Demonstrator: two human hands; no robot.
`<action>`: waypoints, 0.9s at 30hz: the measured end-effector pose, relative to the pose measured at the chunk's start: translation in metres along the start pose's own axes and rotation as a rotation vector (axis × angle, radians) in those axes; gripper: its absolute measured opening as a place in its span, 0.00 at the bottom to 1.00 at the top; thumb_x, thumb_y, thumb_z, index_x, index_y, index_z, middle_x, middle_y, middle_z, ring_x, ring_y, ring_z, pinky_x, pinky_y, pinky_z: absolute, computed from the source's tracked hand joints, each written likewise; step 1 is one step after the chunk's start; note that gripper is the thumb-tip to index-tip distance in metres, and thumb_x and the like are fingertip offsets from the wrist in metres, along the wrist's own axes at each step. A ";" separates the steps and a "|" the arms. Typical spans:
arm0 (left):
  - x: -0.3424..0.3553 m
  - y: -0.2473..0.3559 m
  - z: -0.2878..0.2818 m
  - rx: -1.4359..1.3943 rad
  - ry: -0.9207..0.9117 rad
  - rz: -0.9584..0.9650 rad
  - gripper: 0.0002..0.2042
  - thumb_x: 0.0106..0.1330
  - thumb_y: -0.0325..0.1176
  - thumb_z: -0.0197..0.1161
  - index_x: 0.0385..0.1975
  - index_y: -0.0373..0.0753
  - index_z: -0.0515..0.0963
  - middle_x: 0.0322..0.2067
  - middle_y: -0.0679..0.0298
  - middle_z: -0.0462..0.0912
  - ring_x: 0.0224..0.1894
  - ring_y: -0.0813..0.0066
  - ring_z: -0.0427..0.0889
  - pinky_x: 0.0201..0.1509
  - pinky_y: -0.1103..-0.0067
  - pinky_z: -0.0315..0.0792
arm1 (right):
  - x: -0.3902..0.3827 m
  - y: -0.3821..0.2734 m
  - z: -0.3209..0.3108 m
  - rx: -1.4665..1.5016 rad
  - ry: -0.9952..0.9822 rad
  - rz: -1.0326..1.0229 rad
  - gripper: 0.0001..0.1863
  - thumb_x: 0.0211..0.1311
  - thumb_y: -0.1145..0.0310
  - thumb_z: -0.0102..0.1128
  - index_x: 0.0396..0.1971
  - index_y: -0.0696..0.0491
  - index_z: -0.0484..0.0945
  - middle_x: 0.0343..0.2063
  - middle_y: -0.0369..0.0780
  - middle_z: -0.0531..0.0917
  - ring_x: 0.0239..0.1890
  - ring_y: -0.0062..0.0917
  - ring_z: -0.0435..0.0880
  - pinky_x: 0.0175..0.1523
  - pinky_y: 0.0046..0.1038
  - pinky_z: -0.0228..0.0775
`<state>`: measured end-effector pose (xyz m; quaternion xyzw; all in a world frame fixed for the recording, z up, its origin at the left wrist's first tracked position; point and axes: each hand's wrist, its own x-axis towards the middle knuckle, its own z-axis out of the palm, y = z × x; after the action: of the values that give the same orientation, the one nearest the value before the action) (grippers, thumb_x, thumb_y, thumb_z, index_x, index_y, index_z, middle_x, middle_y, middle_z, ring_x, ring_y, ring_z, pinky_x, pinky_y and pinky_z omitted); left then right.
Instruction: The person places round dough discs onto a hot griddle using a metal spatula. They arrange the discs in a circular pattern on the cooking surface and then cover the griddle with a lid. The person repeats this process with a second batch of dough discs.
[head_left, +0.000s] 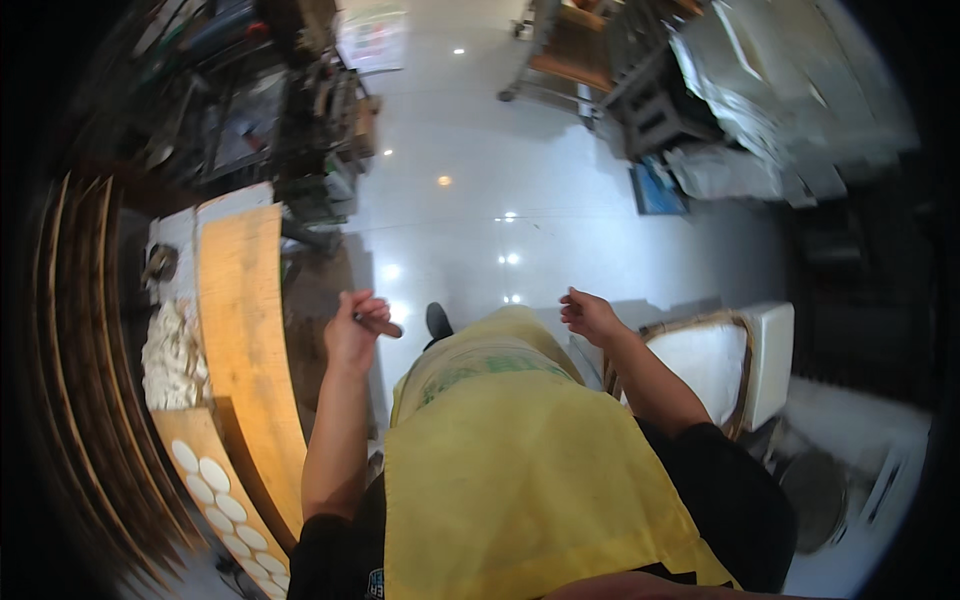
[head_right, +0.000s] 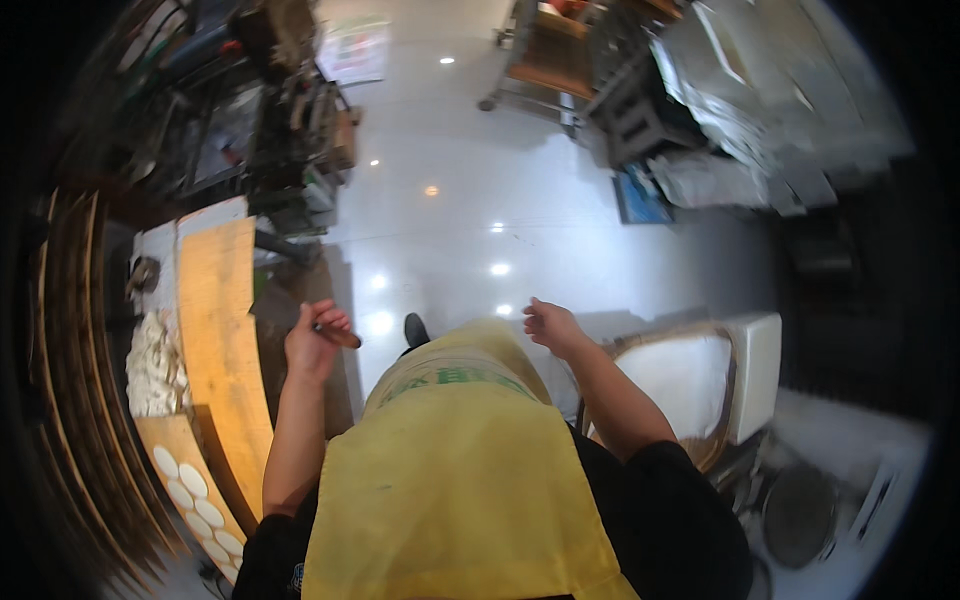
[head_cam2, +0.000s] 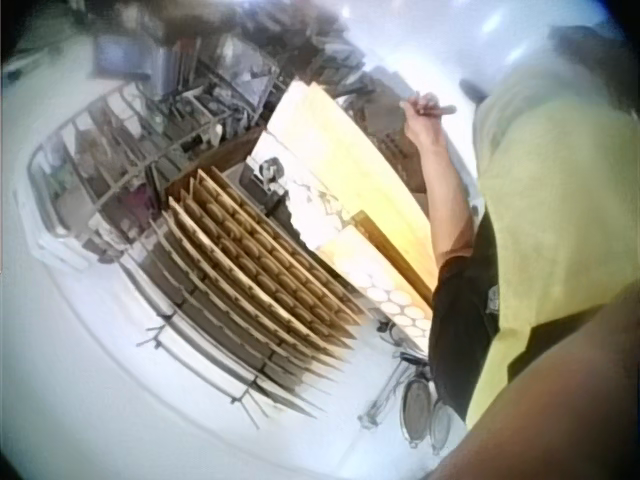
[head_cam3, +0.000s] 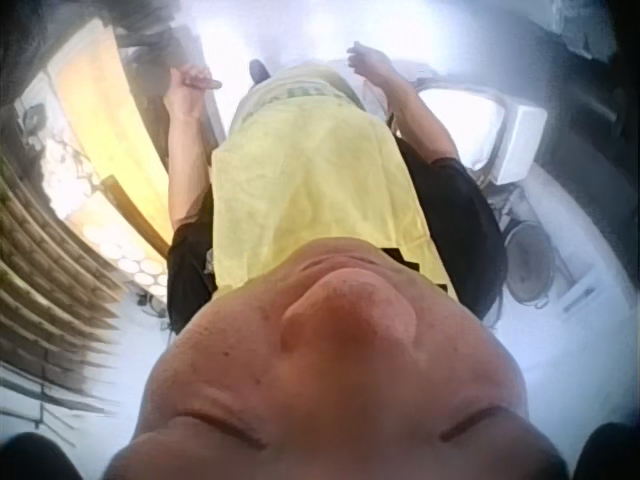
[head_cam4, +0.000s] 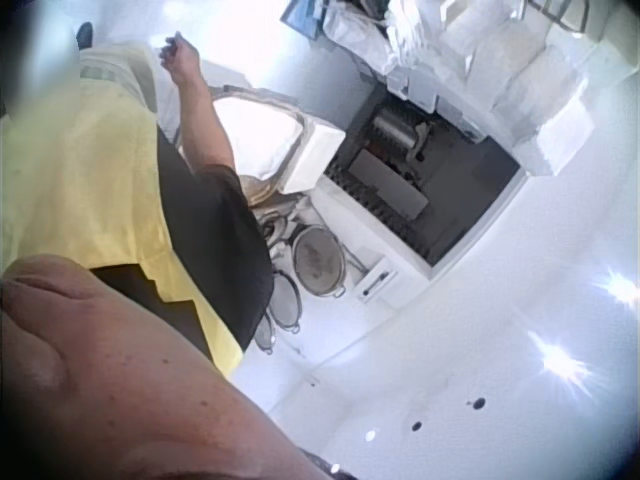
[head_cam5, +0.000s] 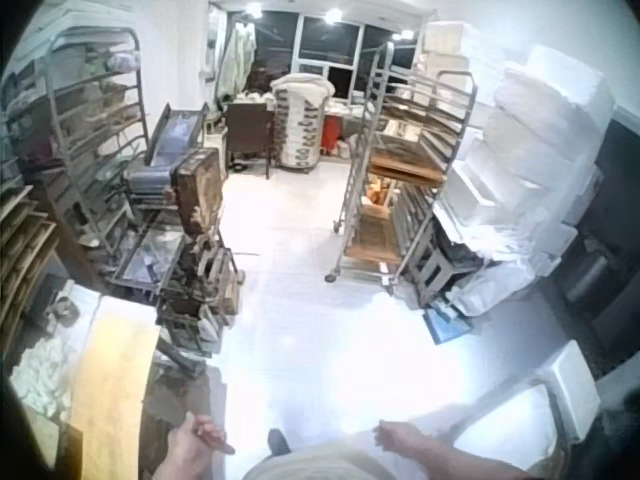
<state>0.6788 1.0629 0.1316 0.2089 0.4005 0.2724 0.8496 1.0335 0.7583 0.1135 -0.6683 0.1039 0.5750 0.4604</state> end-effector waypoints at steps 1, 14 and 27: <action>0.009 0.001 0.015 0.026 0.041 0.001 0.22 0.80 0.48 0.43 0.44 0.32 0.73 0.32 0.58 0.79 0.38 0.63 0.78 0.51 0.66 0.74 | 0.012 -0.006 -0.010 -0.030 0.001 -0.024 0.23 0.69 0.48 0.57 0.45 0.55 0.79 0.31 0.37 0.80 0.33 0.25 0.80 0.39 0.26 0.72; -0.148 -0.094 0.033 -0.170 0.721 0.280 0.21 0.79 0.48 0.46 0.45 0.32 0.73 0.31 0.56 0.79 0.37 0.60 0.79 0.46 0.65 0.75 | 0.276 -0.123 0.181 -0.537 -0.337 -0.067 0.19 0.71 0.52 0.55 0.26 0.52 0.75 0.23 0.39 0.77 0.23 0.28 0.80 0.27 0.29 0.74; -0.328 -0.348 0.059 -0.884 1.084 0.609 0.23 0.79 0.50 0.40 0.46 0.34 0.73 0.35 0.56 0.80 0.41 0.57 0.77 0.51 0.60 0.73 | 0.229 -0.051 0.300 -1.557 -1.365 -0.222 0.28 0.71 0.49 0.50 0.66 0.45 0.69 0.58 0.36 0.73 0.56 0.27 0.71 0.60 0.36 0.65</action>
<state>0.6549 0.5824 0.1530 -0.2125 0.5398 0.6941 0.4262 0.9386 1.0969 -0.0337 -0.3188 -0.6405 0.6932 -0.0871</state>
